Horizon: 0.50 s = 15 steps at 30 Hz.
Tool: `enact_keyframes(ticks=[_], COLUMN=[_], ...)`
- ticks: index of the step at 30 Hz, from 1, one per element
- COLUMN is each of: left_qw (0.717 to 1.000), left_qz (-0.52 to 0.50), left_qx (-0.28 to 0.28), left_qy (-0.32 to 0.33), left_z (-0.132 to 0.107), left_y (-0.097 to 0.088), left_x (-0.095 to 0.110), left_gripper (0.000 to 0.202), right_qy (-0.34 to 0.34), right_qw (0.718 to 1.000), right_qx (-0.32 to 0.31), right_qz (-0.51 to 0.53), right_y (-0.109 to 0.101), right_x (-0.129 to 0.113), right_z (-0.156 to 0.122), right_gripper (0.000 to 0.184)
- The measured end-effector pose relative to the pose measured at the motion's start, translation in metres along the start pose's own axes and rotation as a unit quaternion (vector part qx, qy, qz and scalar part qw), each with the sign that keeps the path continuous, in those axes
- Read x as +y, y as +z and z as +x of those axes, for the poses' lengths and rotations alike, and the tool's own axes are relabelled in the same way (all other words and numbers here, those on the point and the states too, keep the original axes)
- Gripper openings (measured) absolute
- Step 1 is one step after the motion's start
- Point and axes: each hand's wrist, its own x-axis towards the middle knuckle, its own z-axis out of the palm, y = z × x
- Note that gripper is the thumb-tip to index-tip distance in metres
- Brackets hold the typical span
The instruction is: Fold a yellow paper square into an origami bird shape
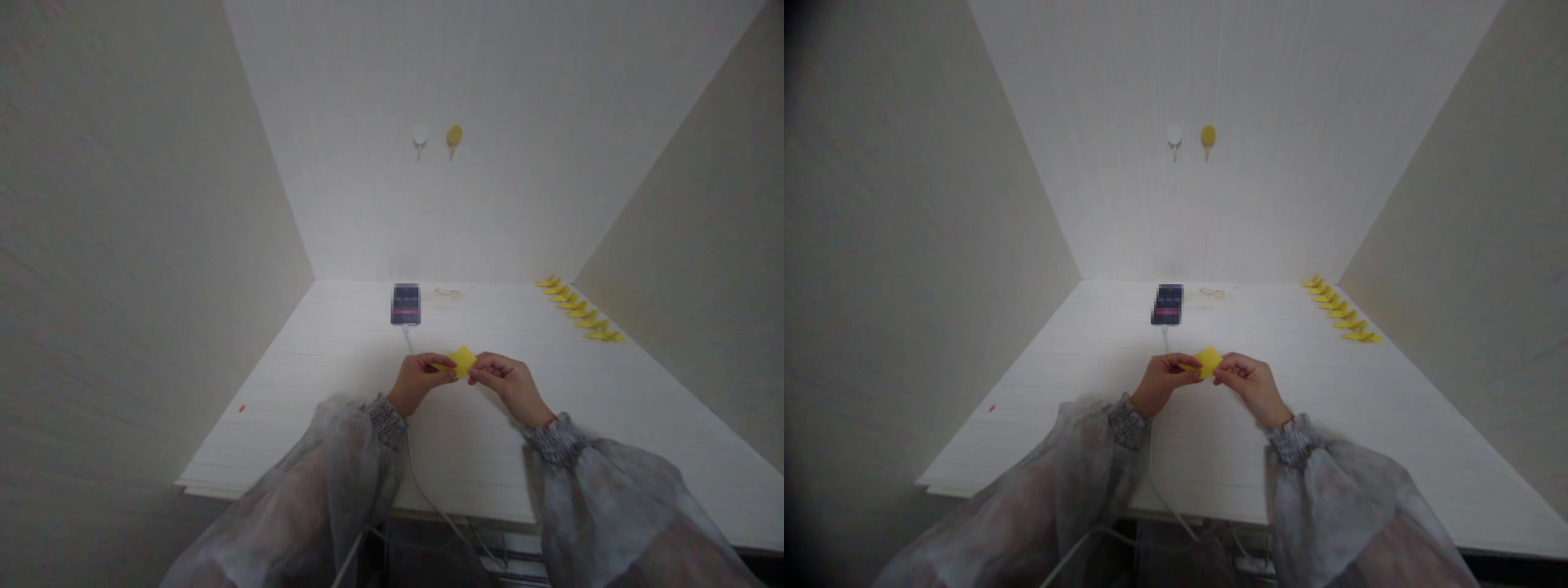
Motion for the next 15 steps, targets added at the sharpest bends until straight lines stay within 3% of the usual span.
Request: enact_keyframes(ticks=[15], left_qw=[0.999], left_qz=[0.029], left_qx=[0.022], left_qy=[0.013], left_z=[0.0025], left_y=[-0.0005], left_x=[-0.0013], left_gripper=[0.031], right_qy=[0.033], right_qw=[0.999], right_qx=[0.011], right_qz=[0.004], right_y=[0.0023], right_x=[-0.0012], right_z=[-0.0011], right_gripper=[0.011])
